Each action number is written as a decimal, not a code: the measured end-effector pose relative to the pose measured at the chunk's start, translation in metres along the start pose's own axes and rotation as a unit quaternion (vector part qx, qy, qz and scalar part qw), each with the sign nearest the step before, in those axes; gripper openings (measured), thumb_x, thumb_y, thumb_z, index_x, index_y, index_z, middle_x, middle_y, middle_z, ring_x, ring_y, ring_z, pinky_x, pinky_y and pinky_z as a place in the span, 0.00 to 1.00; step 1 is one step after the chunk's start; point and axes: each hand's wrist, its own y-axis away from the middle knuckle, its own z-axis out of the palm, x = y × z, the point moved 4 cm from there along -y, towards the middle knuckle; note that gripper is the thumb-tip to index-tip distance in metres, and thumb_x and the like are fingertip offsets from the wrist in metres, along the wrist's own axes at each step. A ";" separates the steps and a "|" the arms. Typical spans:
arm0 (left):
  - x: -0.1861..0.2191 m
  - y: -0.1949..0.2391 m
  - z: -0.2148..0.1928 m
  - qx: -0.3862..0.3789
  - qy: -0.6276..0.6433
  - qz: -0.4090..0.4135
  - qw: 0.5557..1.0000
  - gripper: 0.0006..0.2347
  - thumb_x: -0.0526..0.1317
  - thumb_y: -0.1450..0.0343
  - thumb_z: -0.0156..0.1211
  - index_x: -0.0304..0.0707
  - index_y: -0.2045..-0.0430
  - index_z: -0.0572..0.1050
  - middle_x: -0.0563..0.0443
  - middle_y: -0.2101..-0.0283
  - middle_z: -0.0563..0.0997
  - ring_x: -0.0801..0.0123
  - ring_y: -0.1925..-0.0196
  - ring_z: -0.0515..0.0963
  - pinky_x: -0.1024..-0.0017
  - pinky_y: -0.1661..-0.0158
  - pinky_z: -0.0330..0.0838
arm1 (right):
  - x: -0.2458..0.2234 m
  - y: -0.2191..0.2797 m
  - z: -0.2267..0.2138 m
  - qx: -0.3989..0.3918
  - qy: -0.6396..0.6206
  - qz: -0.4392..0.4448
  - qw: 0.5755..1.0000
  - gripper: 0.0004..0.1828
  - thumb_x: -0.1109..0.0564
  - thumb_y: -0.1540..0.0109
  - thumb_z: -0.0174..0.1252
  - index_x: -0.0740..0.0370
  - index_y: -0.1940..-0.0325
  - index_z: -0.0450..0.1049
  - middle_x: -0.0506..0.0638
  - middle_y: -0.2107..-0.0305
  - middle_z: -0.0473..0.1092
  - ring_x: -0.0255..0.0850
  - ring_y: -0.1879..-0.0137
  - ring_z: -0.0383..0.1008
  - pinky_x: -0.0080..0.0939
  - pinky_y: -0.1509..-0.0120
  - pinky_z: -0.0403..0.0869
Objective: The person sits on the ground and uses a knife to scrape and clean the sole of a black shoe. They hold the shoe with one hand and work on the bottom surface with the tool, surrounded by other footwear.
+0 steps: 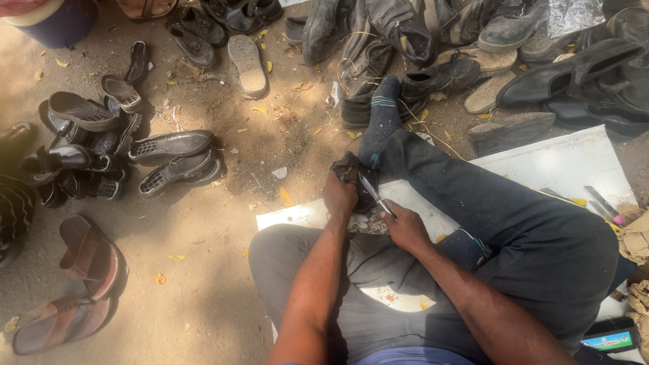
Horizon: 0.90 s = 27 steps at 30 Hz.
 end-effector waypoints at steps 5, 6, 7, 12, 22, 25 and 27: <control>0.002 -0.001 -0.002 0.004 -0.016 0.001 1.000 0.10 0.38 0.33 0.61 0.37 0.60 0.74 0.33 0.63 0.83 0.40 0.59 0.84 0.48 0.57 0.74 | -0.005 -0.045 0.013 -0.064 0.060 0.042 0.995 0.19 0.50 0.32 0.51 0.52 0.38 0.72 0.61 0.67 0.78 0.57 0.57 0.80 0.58 0.51 0.74; 0.001 0.001 0.001 0.000 -0.020 0.001 1.000 0.10 0.38 0.33 0.61 0.37 0.60 0.74 0.33 0.64 0.83 0.39 0.60 0.83 0.48 0.58 0.74 | -0.005 -0.052 0.017 -0.058 0.067 0.040 0.995 0.18 0.49 0.32 0.51 0.53 0.39 0.73 0.60 0.64 0.78 0.58 0.54 0.79 0.58 0.50 0.73; -0.001 0.002 0.002 0.012 -0.011 0.020 1.000 0.11 0.37 0.34 0.61 0.38 0.60 0.75 0.33 0.64 0.83 0.38 0.60 0.83 0.48 0.58 0.74 | -0.006 -0.061 0.022 -0.052 0.074 0.037 0.995 0.17 0.49 0.32 0.51 0.53 0.41 0.74 0.59 0.61 0.78 0.59 0.51 0.78 0.59 0.48 0.73; -0.010 -0.006 0.011 0.044 -0.001 0.087 0.995 0.08 0.37 0.34 0.58 0.38 0.64 0.76 0.33 0.66 0.84 0.37 0.62 0.83 0.47 0.58 0.73 | -0.013 -0.081 0.036 -0.025 0.054 0.031 0.998 0.20 0.50 0.34 0.51 0.54 0.38 0.71 0.62 0.58 0.77 0.62 0.50 0.77 0.61 0.47 0.73; 0.000 0.002 0.007 0.088 -0.004 0.120 0.989 0.10 0.38 0.33 0.62 0.38 0.61 0.76 0.32 0.67 0.83 0.36 0.63 0.82 0.47 0.60 0.73 | -0.013 -0.036 0.020 -0.038 0.071 -0.010 0.997 0.13 0.52 0.35 0.53 0.56 0.48 0.72 0.62 0.63 0.77 0.64 0.53 0.77 0.64 0.50 0.72; 0.002 0.008 0.002 0.090 0.039 0.168 0.981 0.12 0.38 0.34 0.63 0.38 0.58 0.75 0.33 0.66 0.83 0.39 0.64 0.83 0.49 0.62 0.74 | -0.011 -0.058 0.026 -0.061 0.053 0.002 0.997 0.13 0.52 0.35 0.53 0.57 0.49 0.75 0.63 0.62 0.76 0.64 0.52 0.76 0.63 0.49 0.73; 0.001 0.006 -0.001 0.097 0.037 0.179 0.978 0.11 0.37 0.33 0.63 0.36 0.59 0.75 0.34 0.66 0.84 0.41 0.64 0.84 0.51 0.63 0.75 | -0.008 -0.069 0.032 -0.076 0.042 -0.002 0.996 0.14 0.51 0.34 0.53 0.59 0.49 0.75 0.64 0.62 0.76 0.63 0.52 0.77 0.62 0.48 0.74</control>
